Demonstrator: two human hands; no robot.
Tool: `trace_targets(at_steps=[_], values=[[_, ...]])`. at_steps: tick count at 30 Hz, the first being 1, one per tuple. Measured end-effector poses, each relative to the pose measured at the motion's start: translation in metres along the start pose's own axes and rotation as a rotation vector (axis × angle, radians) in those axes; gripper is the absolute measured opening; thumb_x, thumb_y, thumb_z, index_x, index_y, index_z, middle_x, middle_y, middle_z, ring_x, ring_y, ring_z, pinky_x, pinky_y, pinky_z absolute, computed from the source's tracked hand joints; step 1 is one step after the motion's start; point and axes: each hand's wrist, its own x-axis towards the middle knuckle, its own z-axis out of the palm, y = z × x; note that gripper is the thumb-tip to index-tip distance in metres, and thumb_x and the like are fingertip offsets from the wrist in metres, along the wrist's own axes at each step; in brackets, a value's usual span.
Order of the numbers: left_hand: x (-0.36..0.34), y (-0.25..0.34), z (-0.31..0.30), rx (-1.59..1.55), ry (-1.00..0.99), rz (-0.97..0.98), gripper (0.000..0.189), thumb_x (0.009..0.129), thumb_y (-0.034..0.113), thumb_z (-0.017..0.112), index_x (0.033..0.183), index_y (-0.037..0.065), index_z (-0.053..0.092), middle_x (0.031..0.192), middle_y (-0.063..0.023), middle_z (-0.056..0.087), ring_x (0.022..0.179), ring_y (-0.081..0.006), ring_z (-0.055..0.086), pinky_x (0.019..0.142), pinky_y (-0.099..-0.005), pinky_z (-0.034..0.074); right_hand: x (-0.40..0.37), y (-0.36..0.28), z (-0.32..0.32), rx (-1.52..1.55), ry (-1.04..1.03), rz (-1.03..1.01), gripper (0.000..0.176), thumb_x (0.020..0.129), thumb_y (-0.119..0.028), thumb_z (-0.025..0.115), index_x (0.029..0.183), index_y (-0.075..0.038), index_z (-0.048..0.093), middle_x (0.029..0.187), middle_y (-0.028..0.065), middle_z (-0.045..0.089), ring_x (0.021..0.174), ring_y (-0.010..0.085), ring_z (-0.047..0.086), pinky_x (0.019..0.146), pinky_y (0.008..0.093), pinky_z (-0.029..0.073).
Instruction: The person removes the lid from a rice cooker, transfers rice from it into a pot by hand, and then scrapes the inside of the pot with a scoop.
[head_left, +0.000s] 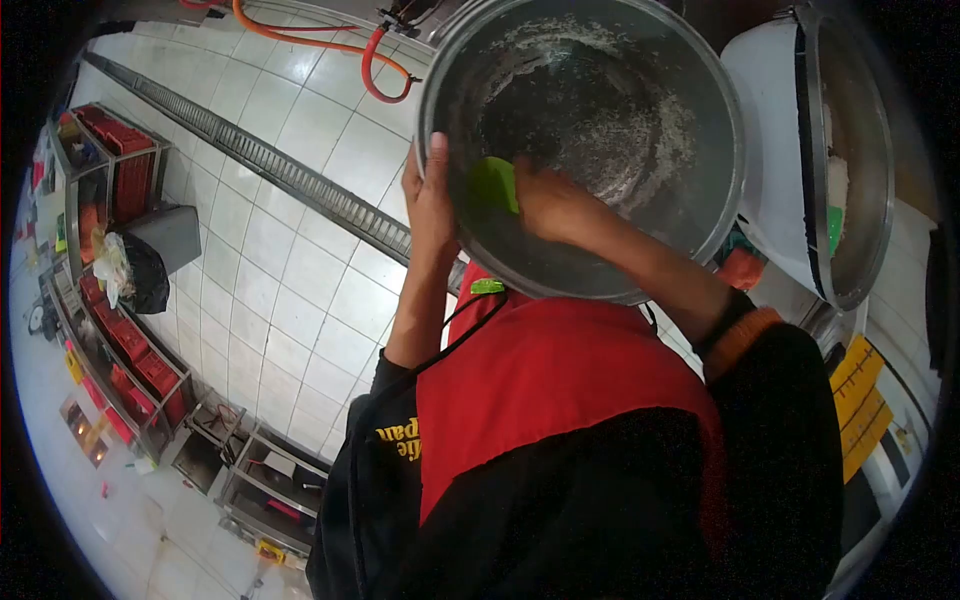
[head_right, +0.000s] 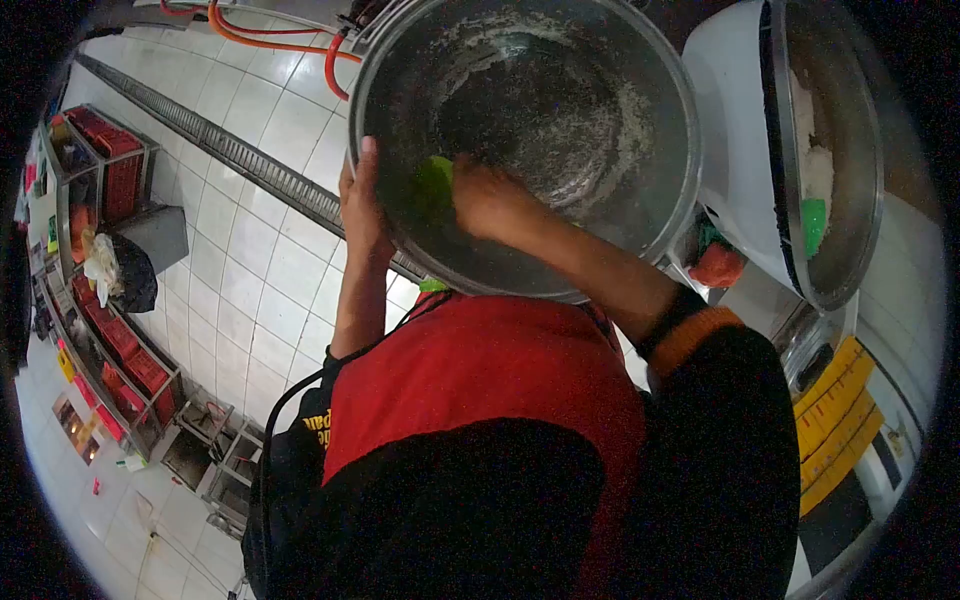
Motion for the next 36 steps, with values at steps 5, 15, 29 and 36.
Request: trace_targets(at_steps=[5,15,29,36], values=[[-0.003,-0.004,0.000,-0.084,-0.012,0.060,0.044,0.095,0.036,0.049,0.119,0.000,0.052,0.106,-0.0078,0.059,0.095,-0.0139,0.054,0.084,-0.0269,0.042,0.038,0.059,0.072,-0.138,-0.052,0.034,0.041,0.085,-0.016,0.048,0.122,0.002,0.044,0.097,0.0308,0.060,0.093,0.0436,0.059,0.079,0.0478,0.047],[-0.014,-0.012,0.006,-0.167,0.044,0.074,0.042,0.096,0.034,0.047,0.120,0.001,0.050,0.107,-0.0081,0.059,0.092,-0.0135,0.054,0.082,-0.0263,0.042,0.046,0.067,0.093,-0.073,0.087,0.071,0.032,0.083,-0.012,0.049,0.112,0.001,0.052,0.091,0.0248,0.063,0.088,0.0377,0.063,0.074,0.0466,0.049],[-0.042,-0.029,0.010,-0.154,0.033,0.120,0.047,0.097,0.035,0.042,0.131,0.002,0.040,0.119,-0.0094,0.052,0.106,-0.0158,0.048,0.092,-0.0278,0.037,0.051,0.076,0.053,-0.301,-0.261,0.064,0.035,0.081,-0.015,0.055,0.113,-0.002,0.052,0.098,0.0261,0.062,0.093,0.0375,0.062,0.076,0.0434,0.050],[0.018,0.005,-0.001,-0.174,-0.153,0.202,0.047,0.094,0.031,0.050,0.131,0.003,0.043,0.122,-0.0086,0.052,0.111,-0.0161,0.047,0.095,-0.0280,0.035,0.008,-0.013,-0.025,-0.120,-0.044,0.057,0.036,0.080,-0.006,0.052,0.116,-0.001,0.051,0.103,0.0249,0.061,0.097,0.0382,0.060,0.075,0.0441,0.050]])
